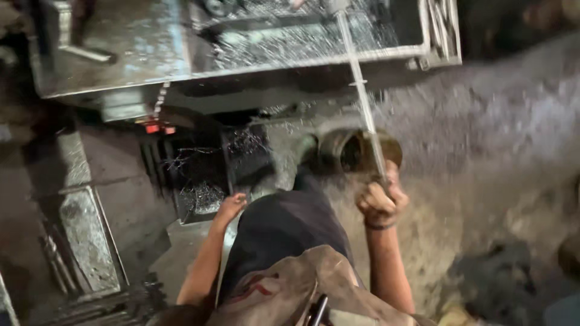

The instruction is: The person uses a metal rod to push metal shavings from a machine tray into a collection bin, then removes the tray and scrapes remaining shavings into the bin. The person also picks up small metal parts from the shavings and places them into the bin.

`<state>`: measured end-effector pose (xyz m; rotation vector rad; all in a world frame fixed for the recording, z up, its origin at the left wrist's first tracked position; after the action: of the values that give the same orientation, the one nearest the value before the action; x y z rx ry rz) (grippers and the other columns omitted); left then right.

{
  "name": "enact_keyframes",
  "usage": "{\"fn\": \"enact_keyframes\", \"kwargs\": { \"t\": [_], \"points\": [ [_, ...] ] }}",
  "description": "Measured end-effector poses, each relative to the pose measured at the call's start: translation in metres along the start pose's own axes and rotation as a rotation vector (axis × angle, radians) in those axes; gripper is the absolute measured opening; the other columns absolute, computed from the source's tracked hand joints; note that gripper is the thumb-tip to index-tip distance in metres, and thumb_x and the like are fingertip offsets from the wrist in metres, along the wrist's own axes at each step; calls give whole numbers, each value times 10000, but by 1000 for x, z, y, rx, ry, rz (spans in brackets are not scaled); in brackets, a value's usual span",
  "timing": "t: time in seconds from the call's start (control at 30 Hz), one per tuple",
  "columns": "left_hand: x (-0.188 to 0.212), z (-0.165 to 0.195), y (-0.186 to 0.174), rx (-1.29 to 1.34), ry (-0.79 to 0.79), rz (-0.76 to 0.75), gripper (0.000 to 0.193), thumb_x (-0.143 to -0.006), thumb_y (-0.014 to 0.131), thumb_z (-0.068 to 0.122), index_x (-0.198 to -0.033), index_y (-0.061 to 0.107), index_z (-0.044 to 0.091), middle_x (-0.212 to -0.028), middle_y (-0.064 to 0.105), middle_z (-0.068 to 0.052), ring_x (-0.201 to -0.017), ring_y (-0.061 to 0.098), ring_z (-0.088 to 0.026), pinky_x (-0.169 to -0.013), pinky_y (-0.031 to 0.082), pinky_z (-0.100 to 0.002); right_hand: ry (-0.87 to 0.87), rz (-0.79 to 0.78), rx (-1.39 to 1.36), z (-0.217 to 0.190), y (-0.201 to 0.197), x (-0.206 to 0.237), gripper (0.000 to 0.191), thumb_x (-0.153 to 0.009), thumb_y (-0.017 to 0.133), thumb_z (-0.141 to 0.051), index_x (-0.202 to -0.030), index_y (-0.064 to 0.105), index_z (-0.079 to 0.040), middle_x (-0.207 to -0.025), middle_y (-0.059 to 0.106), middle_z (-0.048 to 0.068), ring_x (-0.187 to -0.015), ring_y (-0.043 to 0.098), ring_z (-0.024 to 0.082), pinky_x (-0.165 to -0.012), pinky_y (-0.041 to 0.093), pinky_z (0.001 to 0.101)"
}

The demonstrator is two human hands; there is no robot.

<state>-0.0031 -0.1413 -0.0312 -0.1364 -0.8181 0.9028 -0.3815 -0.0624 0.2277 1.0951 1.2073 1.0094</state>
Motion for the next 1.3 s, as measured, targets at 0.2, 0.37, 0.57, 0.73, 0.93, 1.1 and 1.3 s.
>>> {"fn": "enact_keyframes", "kwargs": {
  "t": [0.2,0.37,0.57,0.73,0.93,1.1,1.3],
  "points": [
    [-28,5,-4,-84,-216,-199,419,-886,749,288,-1288,695,182,-1114,770,-120,-965,720,-272,-824,568,-425,-329,265,956,-44,112,138,199,-933,692,21,-944,511,-61,-669,531,42,-456,450,137,-461,332,288],
    [-62,31,17,-264,41,-230,399,-900,752,294,-1278,709,176,-1133,761,-141,-1010,728,-248,-893,558,-368,110,1178,1471,-66,101,205,139,-856,686,-39,-932,569,-51,-654,613,84,-456,470,112,-374,313,264],
    [-80,146,30,-21,379,-231,369,-926,723,244,-1269,697,112,-1014,758,-101,-906,686,-169,-850,548,-314,116,1317,1338,-103,-81,151,150,-922,673,-16,-1020,562,-39,-697,612,78,-522,571,130,-408,352,274],
    [-60,290,-74,200,794,83,174,-1004,679,120,-1149,704,27,-1104,760,-89,-1011,702,-177,-921,549,-324,-285,1051,1412,-135,-47,102,487,-918,666,13,-1357,509,-130,-793,639,61,-568,534,136,-469,415,261],
    [-126,373,-212,-288,914,716,180,-987,693,57,-1160,733,32,-1111,737,-195,-1020,712,-343,-898,567,-450,-244,539,1380,-158,57,10,697,-866,689,9,-1524,480,-86,-800,642,71,-680,607,145,-629,485,262],
    [-253,371,-259,-690,452,788,359,-897,782,320,-1165,732,86,-1091,703,-220,-994,674,-431,-843,529,-534,106,574,1815,-174,87,-55,480,-853,703,57,-1308,566,-16,-735,604,46,-598,501,73,-522,365,231],
    [-314,386,-253,-783,-22,688,370,-842,740,264,-1159,709,77,-1200,683,-189,-1089,670,-385,-848,560,-478,463,824,1713,-209,101,-105,374,-826,686,34,-1180,593,-45,-642,569,25,-517,442,81,-449,302,245]
  ]
}}
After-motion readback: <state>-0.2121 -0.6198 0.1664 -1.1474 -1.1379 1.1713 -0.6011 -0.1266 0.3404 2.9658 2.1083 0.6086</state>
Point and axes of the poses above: each hand's wrist, its own x-axis away from the middle knuckle, its own y-axis out of the palm, z = x × y, the point moved 4 cm from there along -x, towards the middle knuckle
